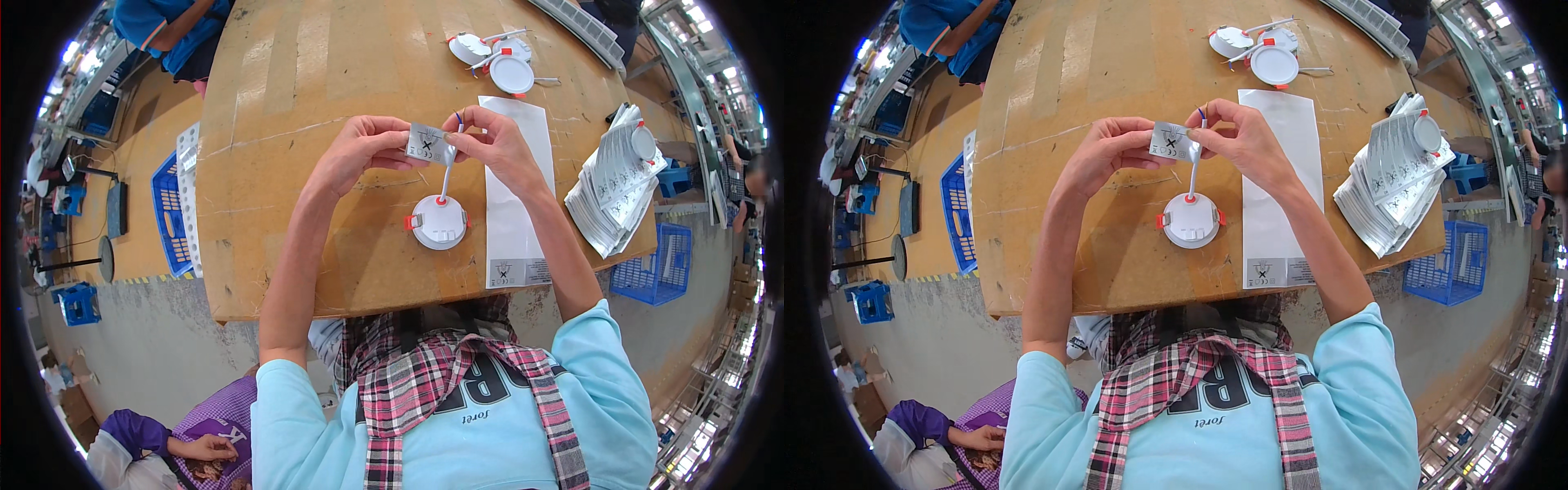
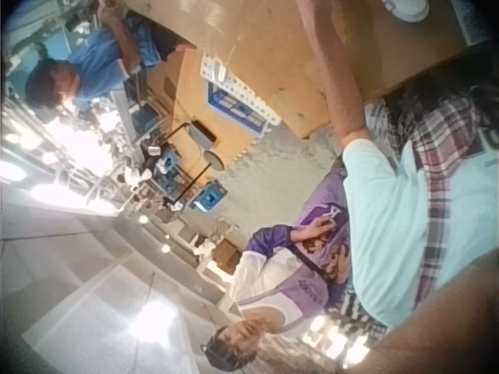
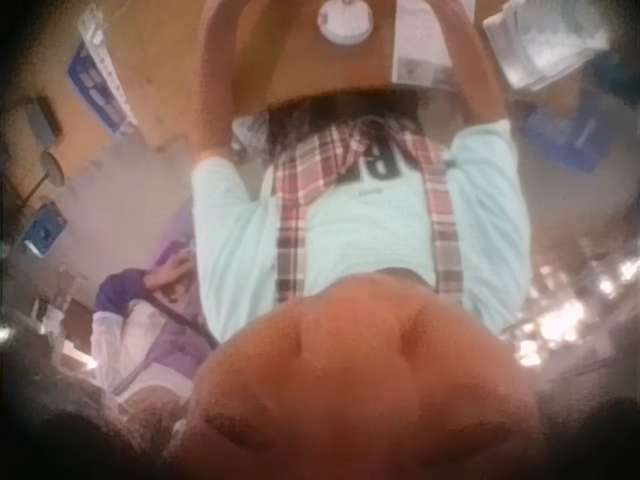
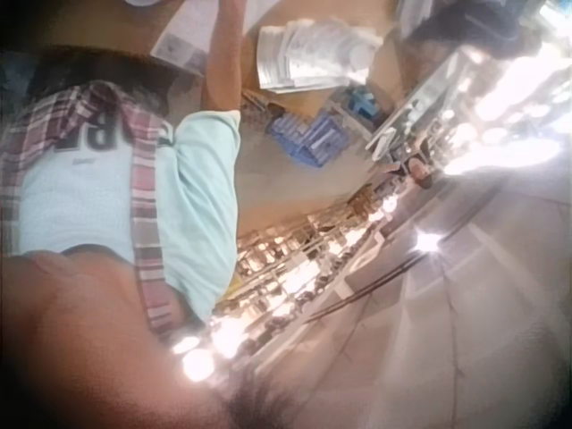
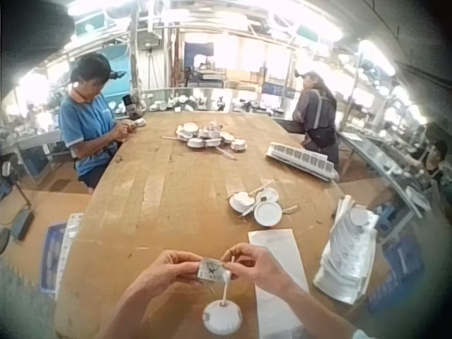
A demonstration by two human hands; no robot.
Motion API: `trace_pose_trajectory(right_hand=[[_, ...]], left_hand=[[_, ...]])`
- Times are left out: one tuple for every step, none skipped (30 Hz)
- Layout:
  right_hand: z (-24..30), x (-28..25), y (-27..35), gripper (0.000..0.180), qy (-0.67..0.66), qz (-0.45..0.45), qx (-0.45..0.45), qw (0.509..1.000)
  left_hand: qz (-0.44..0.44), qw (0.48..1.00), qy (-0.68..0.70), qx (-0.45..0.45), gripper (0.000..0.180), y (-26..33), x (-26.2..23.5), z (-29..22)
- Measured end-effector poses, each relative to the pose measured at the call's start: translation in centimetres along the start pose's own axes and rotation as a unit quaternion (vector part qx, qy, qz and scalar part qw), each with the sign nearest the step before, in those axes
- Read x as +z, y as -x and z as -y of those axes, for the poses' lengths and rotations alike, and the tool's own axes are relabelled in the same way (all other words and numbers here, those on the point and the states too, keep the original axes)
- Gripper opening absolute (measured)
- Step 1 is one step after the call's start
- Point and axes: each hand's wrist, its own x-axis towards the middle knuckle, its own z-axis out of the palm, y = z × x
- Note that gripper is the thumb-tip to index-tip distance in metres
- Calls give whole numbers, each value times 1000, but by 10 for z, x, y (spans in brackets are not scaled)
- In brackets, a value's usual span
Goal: The recorder is assembling small LED light panels by applying adhesive labels and connecting wires.
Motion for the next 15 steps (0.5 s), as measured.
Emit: trace_pose_trajectory(right_hand=[[0,0,-1,17,-2,2,-1,1000],[-1,1,-1,18,-5,4,-1,1000],[-1,1,-1,18,-6,3,-2,1000],[-1,1,-1,18,-2,3,-4,1000],[-2,1,-1,19,1,3,-5,1000],[-3,1,-1,19,1,1,-5,1000],[-4,0,-2,19,0,3,-6,1000],[-5,0,-2,19,-1,4,-8,1000],[-4,0,-2,19,-2,3,-8,1000],[-4,0,-2,20,-4,7,1,1000],[-3,1,-2,20,-6,12,9,1000],[-2,2,-2,20,-8,11,9,1000],[-1,3,-1,22,-18,13,23,999],[0,4,0,24,-29,14,36,999],[0,5,0,24,-29,12,36,999]], left_hand=[[2,1000,1,-6,28,1,1,-1],[2,1000,0,-6,28,1,1,-1],[7,1000,8,-4,28,1,2,-1],[11,1000,15,-2,29,2,2,-1],[12,1000,15,-3,29,1,3,-1],[12,1000,13,-2,28,1,3,-1],[11,1000,11,-1,28,1,4,-2],[12,1000,10,-2,28,1,4,-2],[16,1000,8,-3,28,1,4,-3],[19,1000,6,-3,28,1,5,-3],[19,1000,5,-4,28,1,4,-3],[18,1000,-5,2,28,1,3,-2],[17,1000,-14,7,28,1,3,-1],[18,1000,-15,7,28,1,3,-1],[19,1000,-19,9,28,1,3,-1]])
